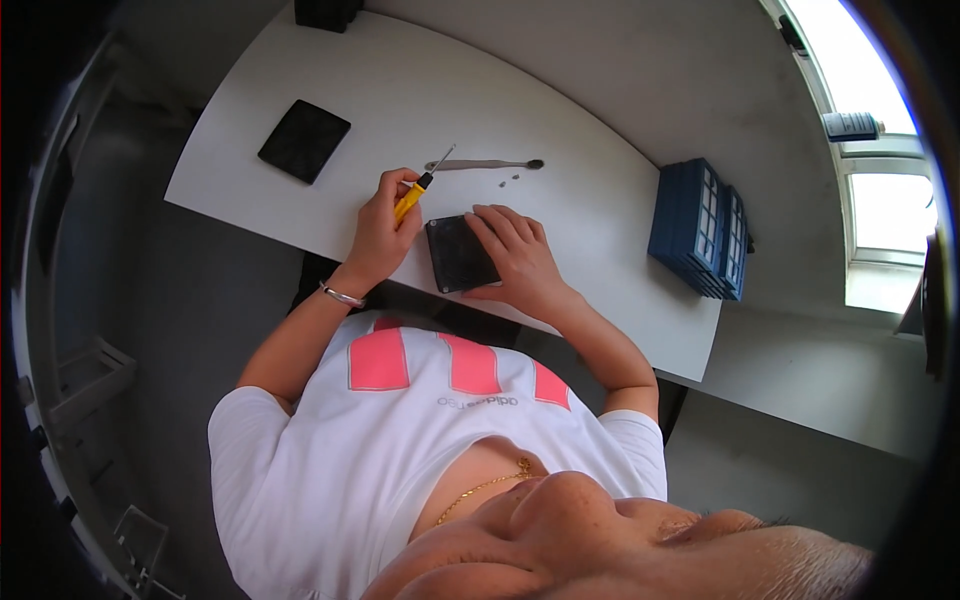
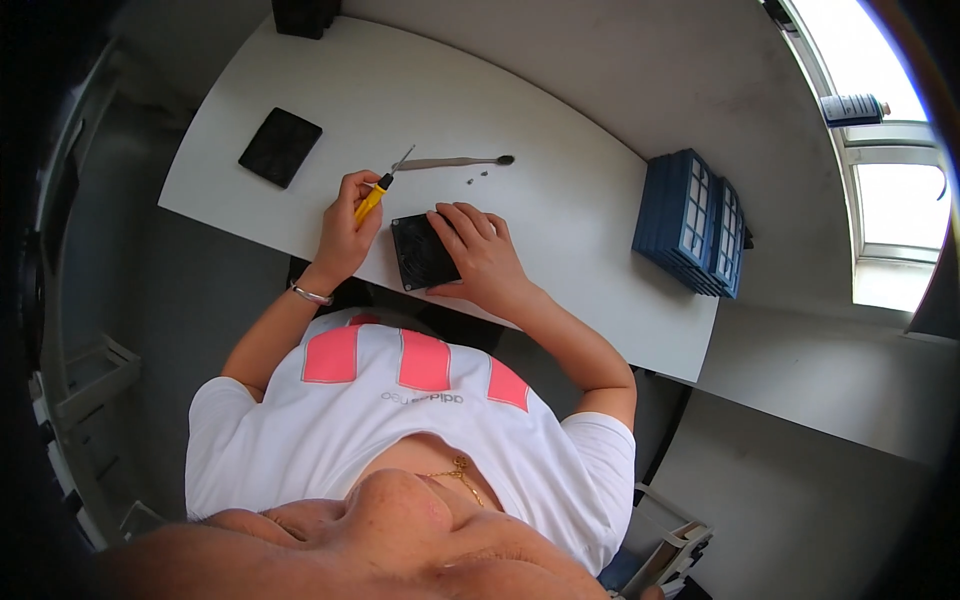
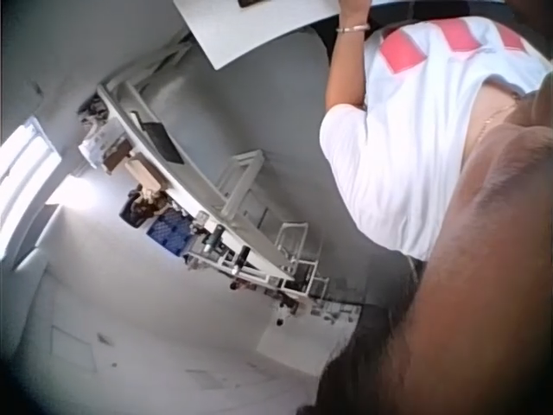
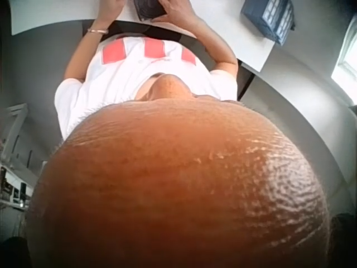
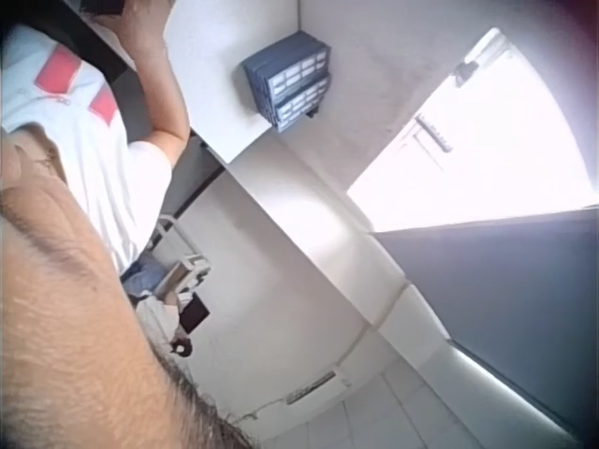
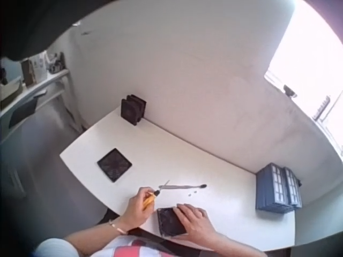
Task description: The recorder uses a screwdriver to remove screws and a grill from a small black computer fan.
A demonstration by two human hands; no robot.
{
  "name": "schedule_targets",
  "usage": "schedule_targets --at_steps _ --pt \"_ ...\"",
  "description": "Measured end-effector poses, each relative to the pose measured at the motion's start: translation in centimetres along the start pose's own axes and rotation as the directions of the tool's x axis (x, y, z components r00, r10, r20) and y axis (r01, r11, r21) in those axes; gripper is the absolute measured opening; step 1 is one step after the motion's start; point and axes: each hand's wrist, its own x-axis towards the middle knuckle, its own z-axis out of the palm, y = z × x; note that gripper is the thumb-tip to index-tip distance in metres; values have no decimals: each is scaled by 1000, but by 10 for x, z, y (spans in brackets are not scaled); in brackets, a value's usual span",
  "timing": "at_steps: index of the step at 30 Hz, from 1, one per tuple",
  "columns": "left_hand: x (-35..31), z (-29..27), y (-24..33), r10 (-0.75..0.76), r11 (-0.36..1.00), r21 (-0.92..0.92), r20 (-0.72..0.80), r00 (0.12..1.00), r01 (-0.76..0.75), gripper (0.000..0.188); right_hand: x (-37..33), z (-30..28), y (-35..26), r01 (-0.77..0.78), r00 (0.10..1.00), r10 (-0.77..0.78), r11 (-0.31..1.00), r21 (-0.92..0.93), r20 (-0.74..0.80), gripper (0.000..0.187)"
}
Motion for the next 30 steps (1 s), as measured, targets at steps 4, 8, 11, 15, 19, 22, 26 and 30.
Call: schedule_targets --at_steps 4,8,11,15,19,22,26,30 --pt "2 -2 3 16 999 34 22 1000 -16 32 -10 -11 -6 -278 957 285 956 -92 61 105" --pt "11 -21 30 144 973 153 167 975 -170 21 -9 -13 9 -91 996 90 995 -36 -18 110" --pt "20 -40 56 158 918 300 323 933 -260 18 0 -2 24 30 999 -28 993 116 -17 111" --pt "29 -44 73 134 789 487 458 879 -375 17 4 5 25 24 1000 -24 980 197 -1 111" --pt "37 -36 84 132 712 559 487 863 -424 14 -3 18 22 31 991 3 968 249 -136 101" --pt "48 -31 102 104 621 595 582 806 -510 12 -4 26 22 44 977 14 963 265 -213 97" --pt "65 -20 121 167 420 551 734 659 -721 10 -5 30 22 33 965 42 960 277 -259 97" --pt "72 -8 133 177 305 450 839 514 -839 8 -6 31 23 15 967 59 958 286 -246 98"
